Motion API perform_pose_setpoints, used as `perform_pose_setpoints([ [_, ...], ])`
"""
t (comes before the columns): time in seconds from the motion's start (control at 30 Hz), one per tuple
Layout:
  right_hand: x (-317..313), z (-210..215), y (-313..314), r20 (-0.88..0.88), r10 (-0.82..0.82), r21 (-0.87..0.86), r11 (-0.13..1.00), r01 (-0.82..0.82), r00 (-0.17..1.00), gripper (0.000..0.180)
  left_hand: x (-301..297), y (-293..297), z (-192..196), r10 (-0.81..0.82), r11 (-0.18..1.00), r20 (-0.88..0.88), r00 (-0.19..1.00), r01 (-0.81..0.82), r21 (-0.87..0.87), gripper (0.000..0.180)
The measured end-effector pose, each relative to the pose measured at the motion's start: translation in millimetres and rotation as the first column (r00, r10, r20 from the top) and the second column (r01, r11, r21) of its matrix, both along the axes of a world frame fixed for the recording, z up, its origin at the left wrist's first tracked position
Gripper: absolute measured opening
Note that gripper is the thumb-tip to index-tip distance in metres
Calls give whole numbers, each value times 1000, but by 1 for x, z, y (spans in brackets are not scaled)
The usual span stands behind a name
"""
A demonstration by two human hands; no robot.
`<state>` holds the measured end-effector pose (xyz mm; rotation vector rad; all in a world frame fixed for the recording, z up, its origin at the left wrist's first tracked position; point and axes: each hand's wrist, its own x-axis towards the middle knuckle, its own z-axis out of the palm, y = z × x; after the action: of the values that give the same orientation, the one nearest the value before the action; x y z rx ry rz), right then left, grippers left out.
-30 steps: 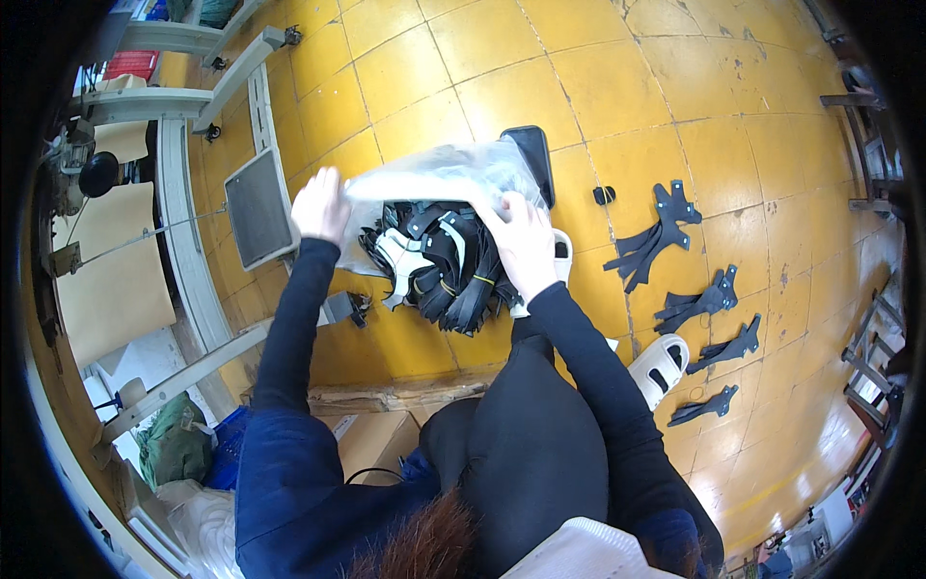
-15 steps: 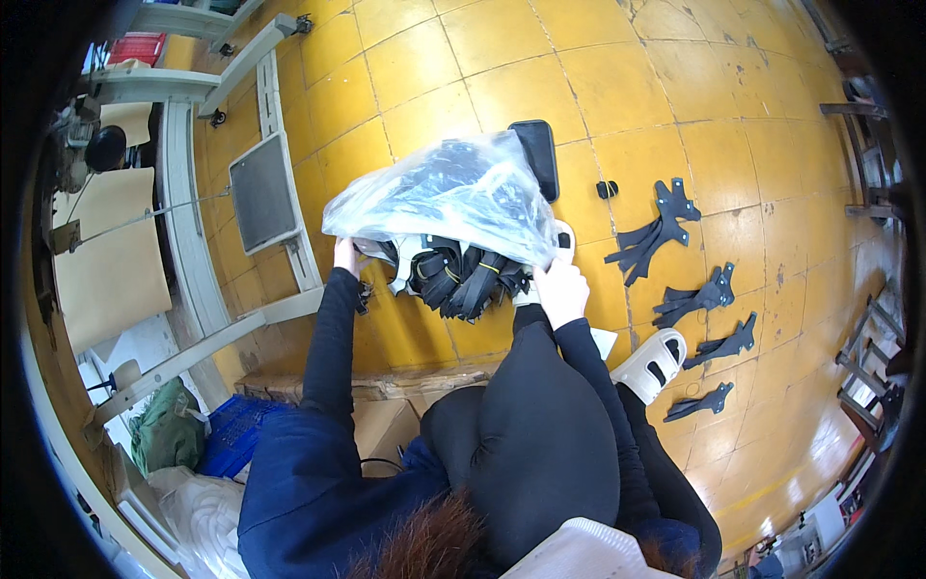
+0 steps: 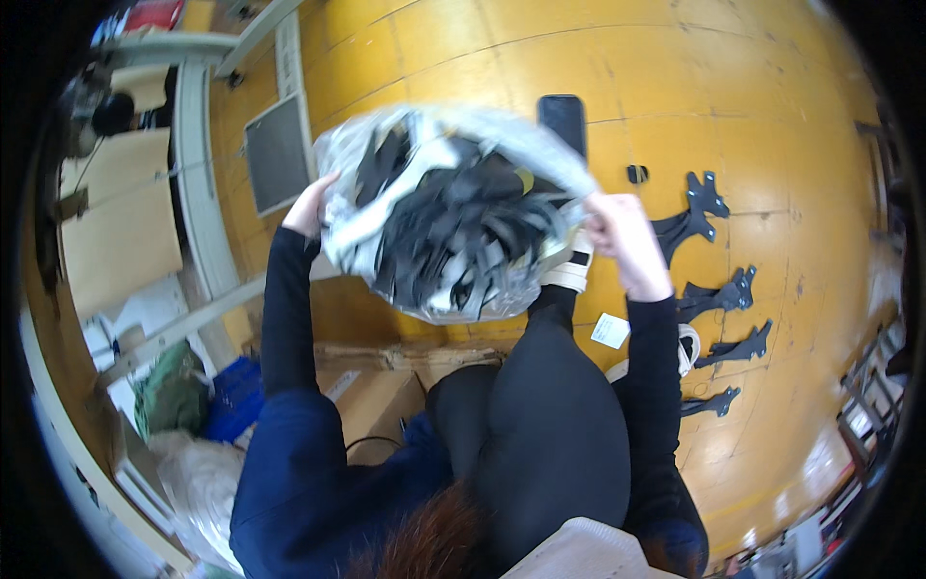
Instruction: The person sits on the floor and repeatedly picks up small black fabric parts, folds them, and places them into a clear plastic bag. The person also arranges similar parts on the floor in rows.
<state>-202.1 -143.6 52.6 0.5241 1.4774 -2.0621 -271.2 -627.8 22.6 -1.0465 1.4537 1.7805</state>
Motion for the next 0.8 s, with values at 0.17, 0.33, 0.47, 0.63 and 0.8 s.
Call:
perform_pose_setpoints([
  [0.17, -5, -14, 15, -94, -1, 313, 949, 30, 996, 28, 9, 34, 31, -764, 354, 4, 645, 424, -834, 28],
  [0.33, 4, -36, 14, -221, 91, 541, 840, 45, 971, 32, 11, 66, 29, -786, -16, 171, 593, 258, -966, 26],
  [0.47, 5, -14, -2, -339, 181, 687, 718, 111, 923, 33, 14, 75, 36, -744, -144, 291, 602, 281, -949, 30],
  [0.63, -13, -24, -19, -459, 16, 570, 772, 281, 888, 31, -7, 35, 20, -784, -121, 233, 576, 227, -966, 25],
  [0.8, -13, 38, -15, -423, 217, 635, 763, 118, 880, 26, -18, 62, 74, -698, 461, -512, 500, -233, -856, 14],
])
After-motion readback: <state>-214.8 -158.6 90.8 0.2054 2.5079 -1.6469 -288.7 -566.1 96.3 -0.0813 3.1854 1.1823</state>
